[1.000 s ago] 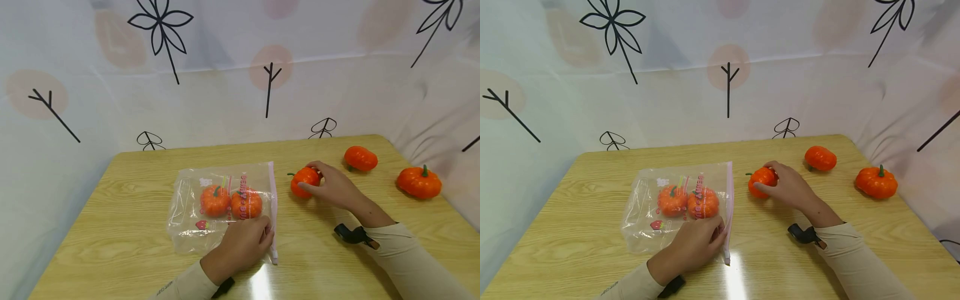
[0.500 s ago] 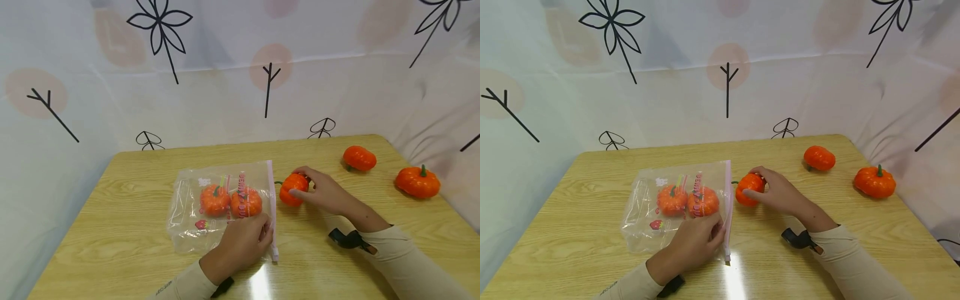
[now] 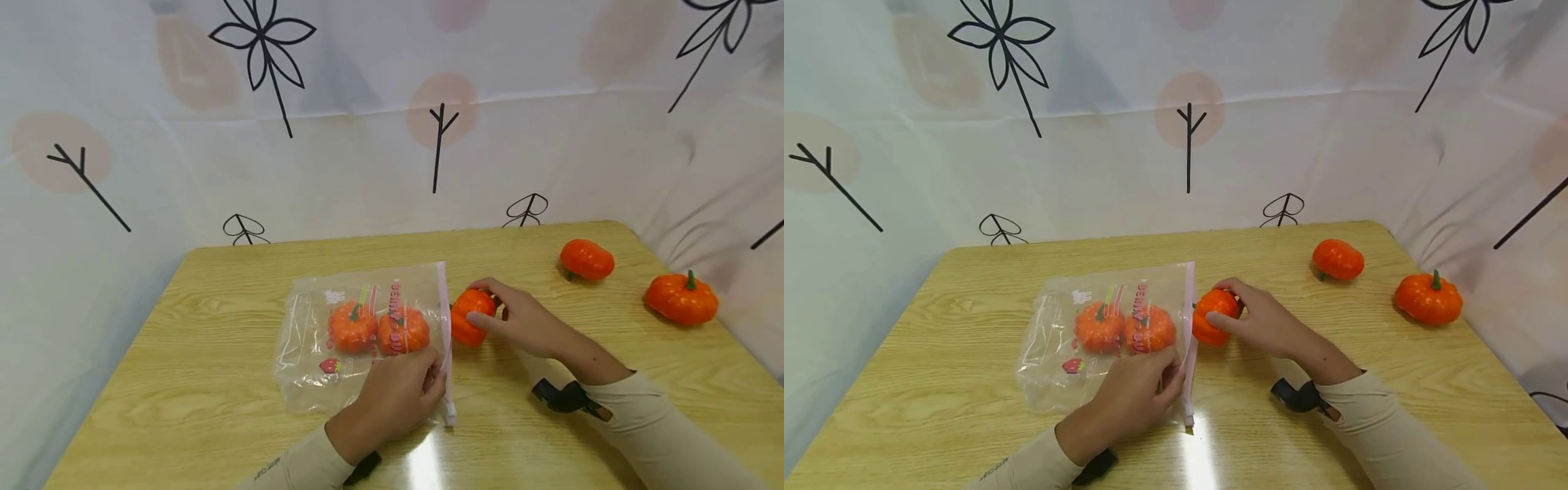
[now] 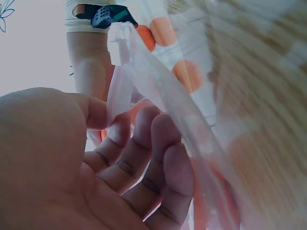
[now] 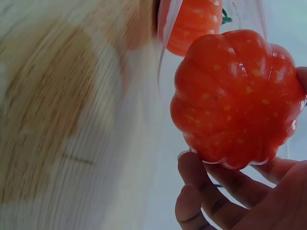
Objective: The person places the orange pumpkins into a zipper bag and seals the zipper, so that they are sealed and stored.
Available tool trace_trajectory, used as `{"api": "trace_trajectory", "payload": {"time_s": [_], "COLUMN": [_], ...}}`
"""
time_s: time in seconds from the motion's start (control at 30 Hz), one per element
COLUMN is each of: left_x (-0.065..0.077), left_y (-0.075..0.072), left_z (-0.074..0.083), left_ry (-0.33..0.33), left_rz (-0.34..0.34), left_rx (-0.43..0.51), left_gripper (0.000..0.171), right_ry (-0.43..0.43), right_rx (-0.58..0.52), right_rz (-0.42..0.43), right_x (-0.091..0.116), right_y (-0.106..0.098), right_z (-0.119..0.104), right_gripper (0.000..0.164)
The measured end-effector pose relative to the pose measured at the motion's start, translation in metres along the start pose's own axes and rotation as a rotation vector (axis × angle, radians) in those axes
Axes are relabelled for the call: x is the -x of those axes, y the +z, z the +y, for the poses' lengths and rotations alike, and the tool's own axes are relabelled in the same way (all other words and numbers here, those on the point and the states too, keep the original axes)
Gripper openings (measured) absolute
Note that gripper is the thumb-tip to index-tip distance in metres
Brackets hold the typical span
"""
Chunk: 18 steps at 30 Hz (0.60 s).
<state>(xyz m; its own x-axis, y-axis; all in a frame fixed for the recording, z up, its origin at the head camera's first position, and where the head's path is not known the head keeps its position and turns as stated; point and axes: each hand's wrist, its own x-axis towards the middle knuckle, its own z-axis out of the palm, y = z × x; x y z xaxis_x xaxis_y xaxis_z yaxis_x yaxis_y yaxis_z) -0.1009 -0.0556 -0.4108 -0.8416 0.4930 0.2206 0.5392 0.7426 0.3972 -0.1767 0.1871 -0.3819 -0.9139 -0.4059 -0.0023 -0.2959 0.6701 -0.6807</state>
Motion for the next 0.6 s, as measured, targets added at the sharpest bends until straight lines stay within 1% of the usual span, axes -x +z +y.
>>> {"api": "trace_trajectory", "payload": {"time_s": [0.37, 0.6], "left_x": [-0.001, -0.001], "left_y": [-0.002, -0.001], "left_z": [0.000, 0.000], "left_ry": [0.026, 0.049], "left_rz": [0.042, 0.078], "left_rx": [0.003, -0.001], "left_gripper": [0.014, 0.018], "right_ry": [-0.039, -0.044], "right_rx": [-0.114, -0.179], "right_rz": [-0.011, -0.020], "right_x": [0.001, -0.001], "right_y": [0.007, 0.012], "right_z": [-0.002, 0.000], "right_gripper": [0.045, 0.046]}}
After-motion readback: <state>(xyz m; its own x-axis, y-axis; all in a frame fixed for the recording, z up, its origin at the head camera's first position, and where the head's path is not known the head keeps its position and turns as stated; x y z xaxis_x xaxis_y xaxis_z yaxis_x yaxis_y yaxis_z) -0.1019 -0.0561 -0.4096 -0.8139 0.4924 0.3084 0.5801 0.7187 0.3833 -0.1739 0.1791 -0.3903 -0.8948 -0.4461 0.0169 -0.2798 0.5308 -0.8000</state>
